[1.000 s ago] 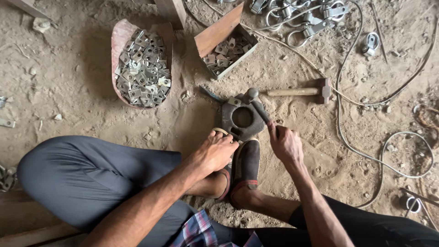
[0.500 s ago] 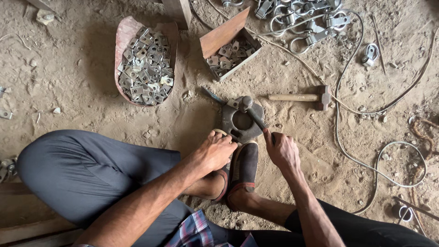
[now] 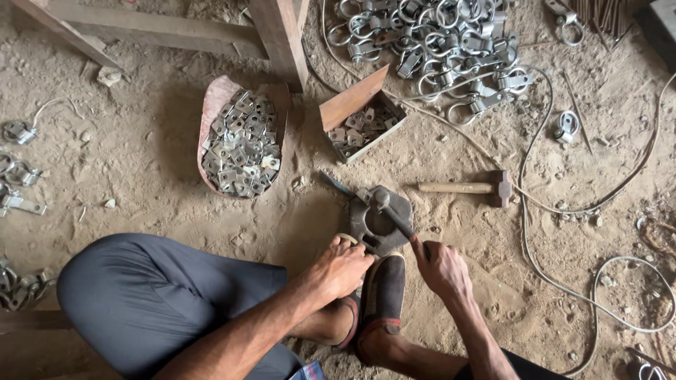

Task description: The person sits on the floor and uses a hammer to strike small metal pieces placed on a metal anvil. They repeatedly pick up metal parts from a nearby container, position them on the anvil, and hammer them into shape before moving on to the next piece.

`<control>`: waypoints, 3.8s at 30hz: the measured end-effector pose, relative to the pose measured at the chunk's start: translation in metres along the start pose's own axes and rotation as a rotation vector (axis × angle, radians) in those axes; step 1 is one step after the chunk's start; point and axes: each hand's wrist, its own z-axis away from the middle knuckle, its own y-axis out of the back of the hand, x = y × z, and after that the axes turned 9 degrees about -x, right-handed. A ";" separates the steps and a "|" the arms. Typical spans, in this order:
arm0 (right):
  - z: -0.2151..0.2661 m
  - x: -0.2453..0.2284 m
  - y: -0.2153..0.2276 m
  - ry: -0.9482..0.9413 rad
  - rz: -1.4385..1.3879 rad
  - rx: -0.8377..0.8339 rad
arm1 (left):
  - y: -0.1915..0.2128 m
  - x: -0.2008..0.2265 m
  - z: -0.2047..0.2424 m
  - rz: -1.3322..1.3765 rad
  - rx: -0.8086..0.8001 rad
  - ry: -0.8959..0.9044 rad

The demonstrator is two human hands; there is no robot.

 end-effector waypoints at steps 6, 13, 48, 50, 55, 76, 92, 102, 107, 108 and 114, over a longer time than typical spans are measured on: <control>-0.005 0.002 -0.005 0.353 -0.005 0.381 | -0.008 -0.001 -0.005 -0.015 0.039 0.012; -0.012 -0.019 0.007 0.163 -0.224 0.147 | -0.013 -0.006 -0.009 -0.024 0.013 0.018; -0.008 -0.009 -0.036 0.422 0.111 0.456 | -0.013 0.000 -0.004 -0.081 -0.004 0.030; -0.012 -0.009 -0.035 0.300 0.012 0.299 | -0.015 0.002 0.001 -0.049 0.033 -0.010; -0.021 0.003 -0.045 0.423 0.089 0.334 | -0.025 -0.009 -0.008 -0.092 0.027 0.010; -0.038 0.044 -0.072 0.773 0.611 0.476 | -0.005 0.003 -0.001 -0.075 -0.146 0.024; -0.049 0.057 -0.087 0.137 0.007 -0.021 | -0.004 0.001 0.001 -0.067 -0.090 0.011; -0.046 0.059 -0.086 0.169 -0.078 -0.071 | -0.011 -0.002 -0.006 -0.057 -0.149 0.043; -0.058 0.084 -0.119 0.461 0.035 0.303 | -0.013 -0.004 -0.005 -0.109 -0.205 0.080; -0.058 0.089 -0.122 0.635 0.069 0.437 | -0.013 -0.004 -0.005 -0.079 -0.191 0.080; -0.048 0.069 -0.085 0.691 0.490 0.666 | -0.006 -0.012 -0.007 -0.042 0.001 0.071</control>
